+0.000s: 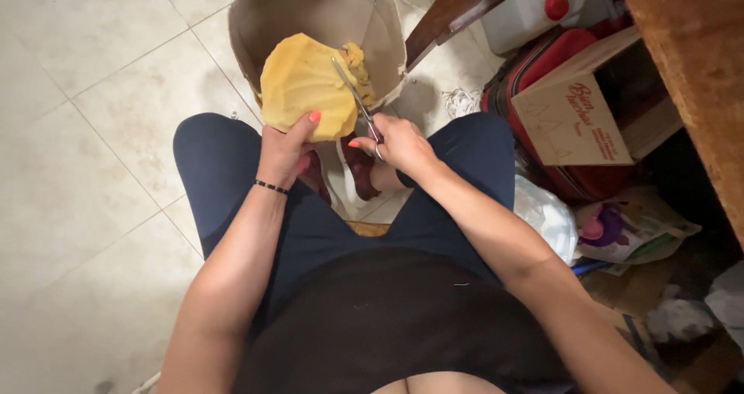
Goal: The person sits on the floor and uses scissors to cut a yellow foam-like material into small pieces, dropping them into a cardboard box. The person then cuts white foam packing pieces from a plastic bag into smaller bits and places them into the same box.
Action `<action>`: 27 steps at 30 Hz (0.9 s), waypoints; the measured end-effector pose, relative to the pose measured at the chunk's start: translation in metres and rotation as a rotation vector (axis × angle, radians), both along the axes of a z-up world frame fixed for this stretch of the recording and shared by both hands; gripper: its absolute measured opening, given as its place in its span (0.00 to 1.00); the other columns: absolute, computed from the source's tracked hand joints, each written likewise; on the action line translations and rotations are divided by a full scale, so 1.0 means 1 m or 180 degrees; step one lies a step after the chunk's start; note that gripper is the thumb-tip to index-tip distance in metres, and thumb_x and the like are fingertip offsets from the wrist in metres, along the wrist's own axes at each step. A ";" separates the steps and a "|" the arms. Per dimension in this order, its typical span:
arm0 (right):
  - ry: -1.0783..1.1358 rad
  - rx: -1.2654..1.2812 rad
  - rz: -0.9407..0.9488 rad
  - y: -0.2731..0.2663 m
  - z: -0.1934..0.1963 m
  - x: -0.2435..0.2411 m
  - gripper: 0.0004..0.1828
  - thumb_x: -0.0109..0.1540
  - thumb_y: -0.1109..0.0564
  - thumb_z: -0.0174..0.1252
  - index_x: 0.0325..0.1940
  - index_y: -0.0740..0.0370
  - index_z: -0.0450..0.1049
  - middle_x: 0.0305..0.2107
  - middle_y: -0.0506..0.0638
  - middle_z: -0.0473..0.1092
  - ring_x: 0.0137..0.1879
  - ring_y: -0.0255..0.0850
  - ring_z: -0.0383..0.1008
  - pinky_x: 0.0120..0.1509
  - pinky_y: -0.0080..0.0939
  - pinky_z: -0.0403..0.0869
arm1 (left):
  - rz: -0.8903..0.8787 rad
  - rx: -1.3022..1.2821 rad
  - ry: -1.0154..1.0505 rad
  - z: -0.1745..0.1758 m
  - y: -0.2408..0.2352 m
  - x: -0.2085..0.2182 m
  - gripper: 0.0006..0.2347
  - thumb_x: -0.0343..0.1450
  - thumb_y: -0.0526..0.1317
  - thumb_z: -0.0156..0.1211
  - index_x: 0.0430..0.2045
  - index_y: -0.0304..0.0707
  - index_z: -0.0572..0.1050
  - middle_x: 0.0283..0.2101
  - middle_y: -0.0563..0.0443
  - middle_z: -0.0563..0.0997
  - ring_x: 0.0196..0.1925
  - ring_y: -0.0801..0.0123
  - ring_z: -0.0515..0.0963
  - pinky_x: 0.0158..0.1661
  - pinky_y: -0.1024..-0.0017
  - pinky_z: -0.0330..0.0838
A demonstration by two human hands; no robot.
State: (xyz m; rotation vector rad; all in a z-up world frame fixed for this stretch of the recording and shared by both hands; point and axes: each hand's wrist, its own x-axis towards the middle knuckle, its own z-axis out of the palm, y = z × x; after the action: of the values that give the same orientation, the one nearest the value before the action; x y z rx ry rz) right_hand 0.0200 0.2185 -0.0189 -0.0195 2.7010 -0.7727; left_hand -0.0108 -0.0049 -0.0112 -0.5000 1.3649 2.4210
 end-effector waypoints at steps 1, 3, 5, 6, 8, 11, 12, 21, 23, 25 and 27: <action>0.0008 -0.0004 -0.0014 -0.001 0.000 -0.001 0.28 0.60 0.25 0.60 0.33 0.51 0.69 0.28 0.52 0.73 0.43 0.54 0.79 0.48 0.53 0.75 | -0.0014 -0.0004 0.0008 0.002 -0.002 0.001 0.24 0.65 0.37 0.77 0.54 0.35 0.73 0.43 0.45 0.83 0.40 0.57 0.87 0.37 0.54 0.88; -0.0186 -0.0483 -0.0231 -0.001 -0.002 -0.006 0.24 0.60 0.32 0.64 0.28 0.52 0.69 0.19 0.45 0.72 0.30 0.42 0.81 0.41 0.41 0.77 | -0.0017 -0.0416 -0.0094 0.005 -0.003 -0.002 0.27 0.63 0.42 0.79 0.53 0.31 0.73 0.44 0.40 0.83 0.42 0.52 0.86 0.37 0.52 0.86; -0.0243 -0.0742 -0.0338 0.001 -0.011 -0.009 0.23 0.60 0.34 0.67 0.28 0.52 0.70 0.17 0.45 0.72 0.27 0.39 0.79 0.38 0.38 0.76 | 0.0009 -0.0508 -0.0105 0.000 -0.009 -0.004 0.27 0.64 0.42 0.78 0.53 0.30 0.73 0.44 0.40 0.82 0.43 0.52 0.86 0.38 0.53 0.86; -0.0310 -0.0993 -0.0417 0.002 -0.015 -0.011 0.22 0.59 0.37 0.69 0.28 0.53 0.71 0.16 0.44 0.72 0.23 0.35 0.78 0.34 0.34 0.76 | 0.0063 -0.0593 -0.0125 -0.002 -0.013 -0.005 0.27 0.64 0.43 0.78 0.54 0.29 0.73 0.44 0.40 0.82 0.43 0.53 0.86 0.39 0.53 0.86; -0.0385 -0.1208 -0.0396 0.007 -0.022 -0.016 0.21 0.59 0.38 0.69 0.28 0.53 0.71 0.15 0.44 0.73 0.23 0.34 0.78 0.32 0.32 0.75 | 0.0152 -0.0542 -0.0194 -0.011 -0.015 -0.006 0.28 0.64 0.43 0.78 0.54 0.27 0.73 0.44 0.39 0.81 0.44 0.52 0.85 0.40 0.52 0.85; -0.0437 -0.1193 -0.0061 0.020 -0.025 -0.026 0.21 0.61 0.37 0.67 0.32 0.53 0.71 0.16 0.45 0.74 0.24 0.35 0.79 0.32 0.33 0.75 | 0.0278 -0.0482 -0.0274 -0.021 -0.017 -0.006 0.29 0.63 0.44 0.78 0.54 0.26 0.72 0.43 0.39 0.80 0.43 0.51 0.85 0.40 0.51 0.85; -0.0410 -0.0966 0.0228 0.026 -0.024 -0.031 0.23 0.61 0.34 0.65 0.35 0.54 0.71 0.18 0.46 0.75 0.26 0.37 0.80 0.33 0.37 0.76 | 0.0293 -0.0478 -0.0288 -0.024 -0.017 -0.006 0.29 0.63 0.44 0.78 0.54 0.27 0.72 0.43 0.40 0.80 0.42 0.52 0.84 0.39 0.50 0.84; -0.0812 0.0171 0.0921 0.021 0.044 -0.040 0.41 0.54 0.16 0.59 0.46 0.53 0.64 0.39 0.54 0.70 0.51 0.58 0.76 0.55 0.61 0.72 | 0.0067 -0.0273 -0.0304 -0.023 -0.017 -0.010 0.29 0.63 0.43 0.73 0.55 0.27 0.69 0.42 0.36 0.78 0.38 0.48 0.85 0.33 0.52 0.86; -0.0732 0.0179 0.0939 0.019 0.045 -0.044 0.42 0.54 0.16 0.59 0.46 0.53 0.65 0.38 0.53 0.70 0.51 0.57 0.76 0.56 0.59 0.71 | 0.0060 -0.0240 -0.0353 -0.018 -0.019 -0.012 0.28 0.63 0.42 0.72 0.55 0.28 0.69 0.41 0.37 0.78 0.37 0.48 0.85 0.33 0.52 0.86; -0.0620 0.0200 0.0984 0.018 0.048 -0.048 0.42 0.54 0.15 0.59 0.46 0.54 0.66 0.37 0.52 0.70 0.51 0.56 0.76 0.56 0.58 0.70 | 0.0085 -0.0199 -0.0370 -0.020 -0.022 -0.016 0.28 0.62 0.41 0.71 0.55 0.28 0.68 0.41 0.37 0.77 0.37 0.49 0.85 0.33 0.53 0.86; -0.0715 0.0044 0.1124 0.019 0.053 -0.052 0.42 0.55 0.15 0.57 0.42 0.54 0.64 0.35 0.54 0.68 0.50 0.58 0.75 0.54 0.58 0.70 | 0.0202 -0.0169 -0.0438 -0.031 -0.024 -0.022 0.28 0.62 0.40 0.70 0.55 0.29 0.69 0.42 0.38 0.78 0.39 0.50 0.84 0.36 0.52 0.84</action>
State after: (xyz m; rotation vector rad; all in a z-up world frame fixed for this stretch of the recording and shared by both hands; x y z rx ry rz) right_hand -0.0321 0.2374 0.0345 -0.3730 2.3967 -0.6075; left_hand -0.0327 -0.0293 -0.0421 -0.7196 1.3771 2.3559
